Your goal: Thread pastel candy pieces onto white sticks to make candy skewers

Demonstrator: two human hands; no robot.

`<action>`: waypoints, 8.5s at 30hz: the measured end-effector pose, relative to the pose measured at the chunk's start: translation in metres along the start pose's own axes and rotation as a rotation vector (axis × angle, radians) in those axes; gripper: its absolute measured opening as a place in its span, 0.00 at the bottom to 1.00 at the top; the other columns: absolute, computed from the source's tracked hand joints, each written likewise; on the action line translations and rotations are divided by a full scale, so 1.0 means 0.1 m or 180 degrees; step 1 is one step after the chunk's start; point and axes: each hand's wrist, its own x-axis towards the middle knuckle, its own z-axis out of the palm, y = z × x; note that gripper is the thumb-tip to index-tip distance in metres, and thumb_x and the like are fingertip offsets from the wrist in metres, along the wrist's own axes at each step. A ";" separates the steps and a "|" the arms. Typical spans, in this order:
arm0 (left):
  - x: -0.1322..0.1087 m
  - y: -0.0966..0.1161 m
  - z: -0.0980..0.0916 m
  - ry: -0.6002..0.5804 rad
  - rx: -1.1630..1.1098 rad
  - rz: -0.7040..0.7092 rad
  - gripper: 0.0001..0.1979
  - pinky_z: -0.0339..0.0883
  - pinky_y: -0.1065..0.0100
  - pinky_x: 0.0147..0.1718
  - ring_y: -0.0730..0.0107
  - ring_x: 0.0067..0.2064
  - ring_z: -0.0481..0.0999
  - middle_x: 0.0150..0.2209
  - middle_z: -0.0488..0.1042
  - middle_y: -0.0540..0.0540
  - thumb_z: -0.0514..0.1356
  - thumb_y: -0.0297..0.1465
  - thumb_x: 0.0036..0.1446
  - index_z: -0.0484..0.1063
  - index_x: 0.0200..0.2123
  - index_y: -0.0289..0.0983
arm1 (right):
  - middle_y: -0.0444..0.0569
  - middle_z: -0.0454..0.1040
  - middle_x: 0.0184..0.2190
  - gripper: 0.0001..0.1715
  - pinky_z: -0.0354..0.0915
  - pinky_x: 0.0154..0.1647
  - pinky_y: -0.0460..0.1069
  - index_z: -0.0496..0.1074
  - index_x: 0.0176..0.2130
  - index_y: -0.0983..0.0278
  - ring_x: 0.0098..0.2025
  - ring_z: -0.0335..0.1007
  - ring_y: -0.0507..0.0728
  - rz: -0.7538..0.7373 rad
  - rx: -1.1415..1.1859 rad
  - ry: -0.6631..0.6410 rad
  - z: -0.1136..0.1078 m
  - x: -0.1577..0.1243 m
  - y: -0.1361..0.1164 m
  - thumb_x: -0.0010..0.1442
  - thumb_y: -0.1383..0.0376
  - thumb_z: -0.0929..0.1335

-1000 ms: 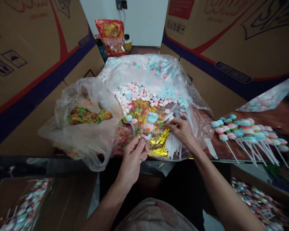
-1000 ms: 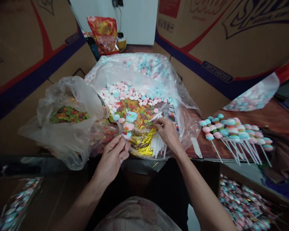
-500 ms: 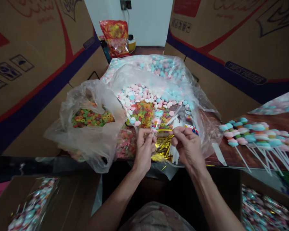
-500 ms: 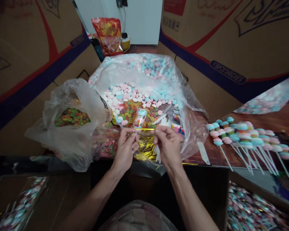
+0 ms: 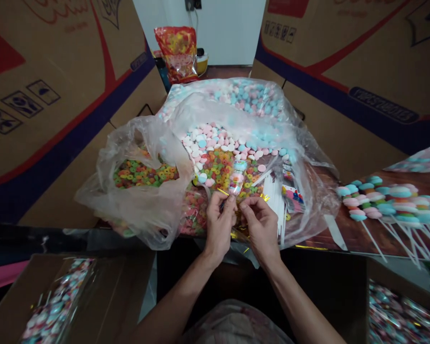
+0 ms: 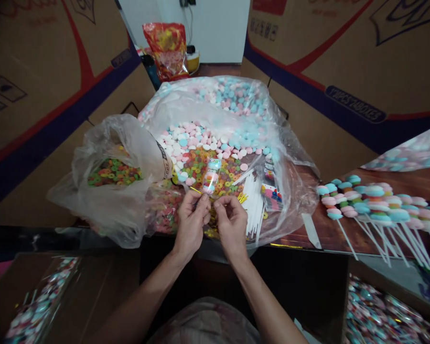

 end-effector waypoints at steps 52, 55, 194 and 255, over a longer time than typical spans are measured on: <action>-0.08 0.32 -0.08 -0.0434 -0.1136 -0.1818 0.10 0.57 0.82 0.20 0.86 0.21 0.63 0.26 0.69 0.54 0.71 0.30 0.49 0.75 0.34 0.37 | 0.53 0.73 0.34 0.08 0.67 0.39 0.53 0.71 0.39 0.63 0.37 0.69 0.58 -0.2729 -0.2393 -0.0357 -0.13 0.01 -0.16 0.65 0.70 0.62; -0.07 0.35 -0.05 -0.0683 -0.0888 -0.1626 0.13 0.68 0.73 0.31 0.73 0.33 0.74 0.33 0.74 0.49 0.69 0.39 0.51 0.76 0.35 0.38 | 0.48 0.69 0.30 0.09 0.65 0.36 0.51 0.67 0.34 0.62 0.33 0.66 0.55 -0.1867 -0.1950 -0.0282 -0.07 -0.05 -0.24 0.67 0.68 0.61; 0.47 -0.19 0.82 0.0547 -0.0990 -0.1552 0.07 0.68 0.76 0.26 0.79 0.25 0.71 0.27 0.74 0.49 0.66 0.32 0.57 0.74 0.30 0.34 | 0.47 0.75 0.30 0.08 0.65 0.37 0.51 0.75 0.34 0.63 0.33 0.70 0.56 -0.1476 -0.2543 0.2318 -2.06 0.00 -0.29 0.61 0.61 0.68; 0.16 -0.24 0.78 -0.0596 -0.0799 -0.1213 0.10 0.65 0.74 0.32 0.77 0.31 0.71 0.32 0.73 0.48 0.66 0.34 0.56 0.70 0.34 0.35 | 0.42 0.66 0.24 0.11 0.59 0.28 0.46 0.72 0.29 0.63 0.27 0.62 0.51 -0.0364 -0.1454 0.0350 -0.94 -0.24 -0.12 0.63 0.63 0.67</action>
